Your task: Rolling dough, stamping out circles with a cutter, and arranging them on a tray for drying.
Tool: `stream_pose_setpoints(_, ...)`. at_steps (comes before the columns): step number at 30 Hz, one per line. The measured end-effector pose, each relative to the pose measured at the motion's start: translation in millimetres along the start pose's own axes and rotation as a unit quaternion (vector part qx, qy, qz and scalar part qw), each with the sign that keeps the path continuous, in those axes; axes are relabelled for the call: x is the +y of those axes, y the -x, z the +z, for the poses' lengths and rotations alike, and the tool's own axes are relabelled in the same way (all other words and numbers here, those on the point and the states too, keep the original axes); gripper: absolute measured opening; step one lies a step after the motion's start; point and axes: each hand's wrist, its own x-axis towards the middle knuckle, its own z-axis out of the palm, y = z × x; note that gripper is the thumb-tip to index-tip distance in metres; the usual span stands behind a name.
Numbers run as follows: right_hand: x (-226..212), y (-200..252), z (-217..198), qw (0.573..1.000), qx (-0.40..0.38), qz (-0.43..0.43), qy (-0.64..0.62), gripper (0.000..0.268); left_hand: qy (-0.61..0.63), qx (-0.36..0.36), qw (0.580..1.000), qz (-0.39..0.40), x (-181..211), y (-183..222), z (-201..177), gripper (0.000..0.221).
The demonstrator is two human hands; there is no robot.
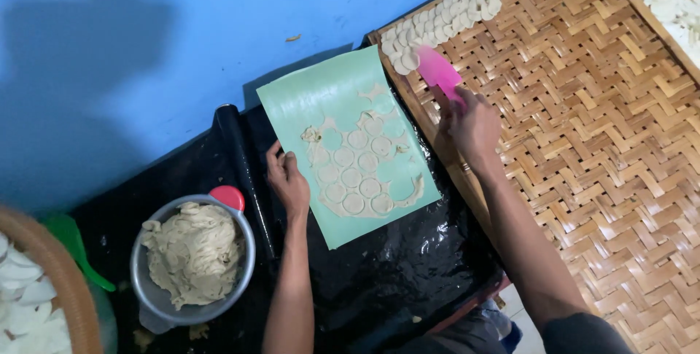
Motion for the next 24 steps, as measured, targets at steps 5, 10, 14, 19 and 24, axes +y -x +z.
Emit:
stream_pose_setpoints(5, -10, 12, -13, 1.000, 0.008, 0.011, 0.019, 0.042, 0.028, -0.013, 1.000, 0.000, 0, 1, -2, 0.034)
stream_pose_setpoints(10, -6, 54, -36, 0.999, 0.045, 0.000, -0.029, 0.039, 0.043, -0.041, 0.998, -0.005, 7, 0, -2, 0.039)
stream_pose_setpoints(14, -25, 113, -66, 0.994, 0.006, 0.074, -0.082, 0.037, 0.107, -0.097, 0.989, -0.033, 5, 5, -6, 0.047)
stream_pose_setpoints(19, -27, 175, -72, 0.990, 0.009, 0.067, -0.125, 0.036, 0.249, -0.079, 0.952, -0.159, -27, 17, -13, 0.034)
stream_pose_setpoints(24, -24, 196, -72, 0.987, -0.070, 0.108, -0.096, 0.035, 0.282, -0.106, 0.945, -0.126, -9, 24, -13, 0.024)
